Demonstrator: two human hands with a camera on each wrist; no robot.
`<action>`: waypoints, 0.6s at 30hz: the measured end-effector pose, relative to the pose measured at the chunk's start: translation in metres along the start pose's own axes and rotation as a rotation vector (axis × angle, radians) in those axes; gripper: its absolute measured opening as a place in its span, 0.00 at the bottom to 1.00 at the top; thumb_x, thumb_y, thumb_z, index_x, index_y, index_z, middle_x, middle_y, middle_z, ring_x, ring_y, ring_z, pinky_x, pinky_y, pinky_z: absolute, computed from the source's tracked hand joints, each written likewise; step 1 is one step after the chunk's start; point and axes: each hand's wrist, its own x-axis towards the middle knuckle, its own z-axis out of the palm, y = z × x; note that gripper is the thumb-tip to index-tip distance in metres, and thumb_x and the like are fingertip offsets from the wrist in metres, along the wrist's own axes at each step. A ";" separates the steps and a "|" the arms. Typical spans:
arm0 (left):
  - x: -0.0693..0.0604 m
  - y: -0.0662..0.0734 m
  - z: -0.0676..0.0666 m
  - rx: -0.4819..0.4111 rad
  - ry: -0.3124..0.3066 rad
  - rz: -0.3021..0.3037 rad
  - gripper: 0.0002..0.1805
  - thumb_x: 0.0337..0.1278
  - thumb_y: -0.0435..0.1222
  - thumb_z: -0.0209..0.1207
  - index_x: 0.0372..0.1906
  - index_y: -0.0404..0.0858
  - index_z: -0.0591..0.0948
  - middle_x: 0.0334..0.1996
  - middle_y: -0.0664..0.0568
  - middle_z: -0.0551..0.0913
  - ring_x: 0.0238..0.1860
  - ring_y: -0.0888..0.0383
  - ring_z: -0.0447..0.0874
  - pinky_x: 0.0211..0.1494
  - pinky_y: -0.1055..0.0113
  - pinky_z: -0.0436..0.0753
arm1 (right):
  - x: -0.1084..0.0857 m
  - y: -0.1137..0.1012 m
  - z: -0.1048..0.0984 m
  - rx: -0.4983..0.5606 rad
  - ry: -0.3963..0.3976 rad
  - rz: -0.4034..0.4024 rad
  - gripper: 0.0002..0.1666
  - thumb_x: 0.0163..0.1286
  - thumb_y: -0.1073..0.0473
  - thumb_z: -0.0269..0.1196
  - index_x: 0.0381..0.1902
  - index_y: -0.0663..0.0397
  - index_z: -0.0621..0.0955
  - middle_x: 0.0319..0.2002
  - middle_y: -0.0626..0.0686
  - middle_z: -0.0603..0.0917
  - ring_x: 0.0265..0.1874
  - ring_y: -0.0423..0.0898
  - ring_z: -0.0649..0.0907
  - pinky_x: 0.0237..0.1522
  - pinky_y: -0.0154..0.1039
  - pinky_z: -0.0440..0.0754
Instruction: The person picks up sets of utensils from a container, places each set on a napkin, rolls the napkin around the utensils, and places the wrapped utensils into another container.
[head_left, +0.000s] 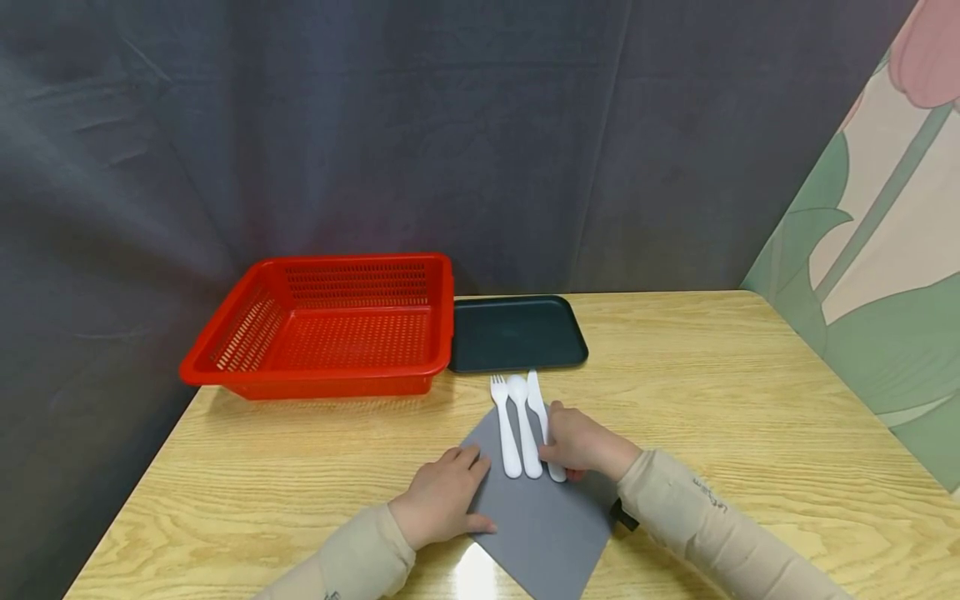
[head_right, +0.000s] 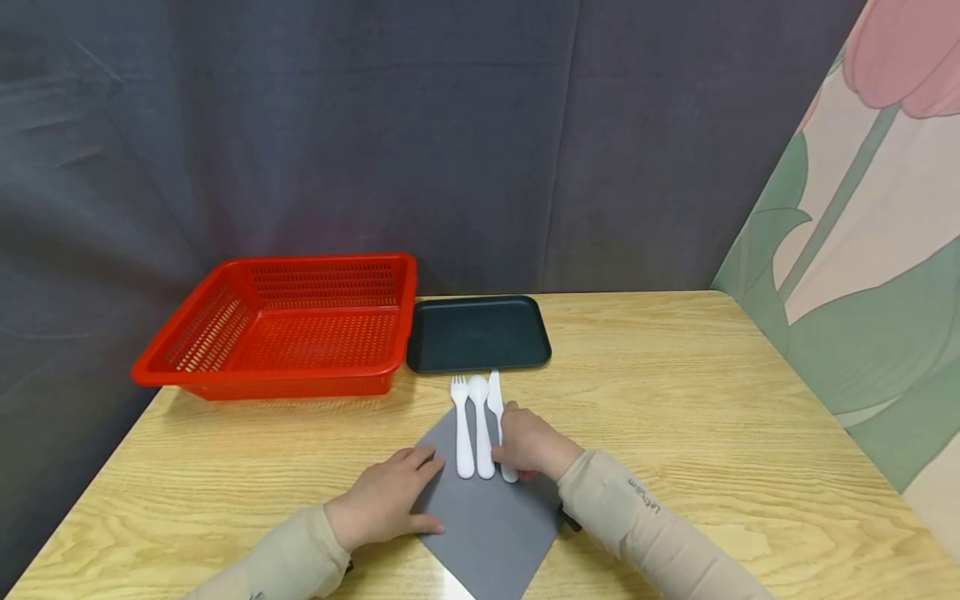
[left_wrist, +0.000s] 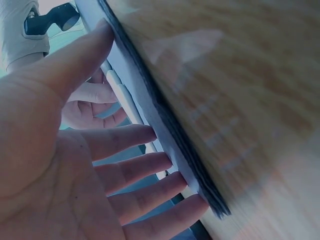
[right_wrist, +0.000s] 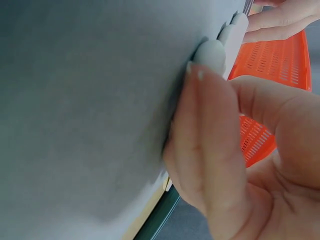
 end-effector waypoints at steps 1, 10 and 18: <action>0.000 0.000 0.000 0.002 0.000 0.000 0.43 0.42 0.61 0.64 0.60 0.36 0.73 0.58 0.45 0.74 0.57 0.48 0.74 0.45 0.58 0.81 | 0.000 0.000 0.000 -0.001 0.000 0.000 0.37 0.61 0.61 0.62 0.58 0.81 0.60 0.09 0.51 0.76 0.04 0.39 0.72 0.10 0.32 0.70; 0.000 0.000 0.001 0.007 -0.005 0.004 0.43 0.43 0.61 0.63 0.60 0.37 0.73 0.58 0.45 0.74 0.57 0.48 0.74 0.46 0.59 0.81 | -0.002 0.000 -0.002 -0.017 -0.004 -0.004 0.41 0.65 0.59 0.59 0.64 0.81 0.56 0.09 0.50 0.75 0.04 0.39 0.72 0.12 0.32 0.69; 0.000 0.000 0.000 -0.004 -0.018 -0.004 0.43 0.44 0.60 0.63 0.61 0.37 0.73 0.59 0.45 0.74 0.58 0.48 0.74 0.47 0.58 0.81 | -0.005 -0.001 -0.005 -0.091 0.033 -0.009 0.34 0.64 0.55 0.60 0.59 0.77 0.65 0.18 0.53 0.77 0.13 0.41 0.74 0.18 0.33 0.69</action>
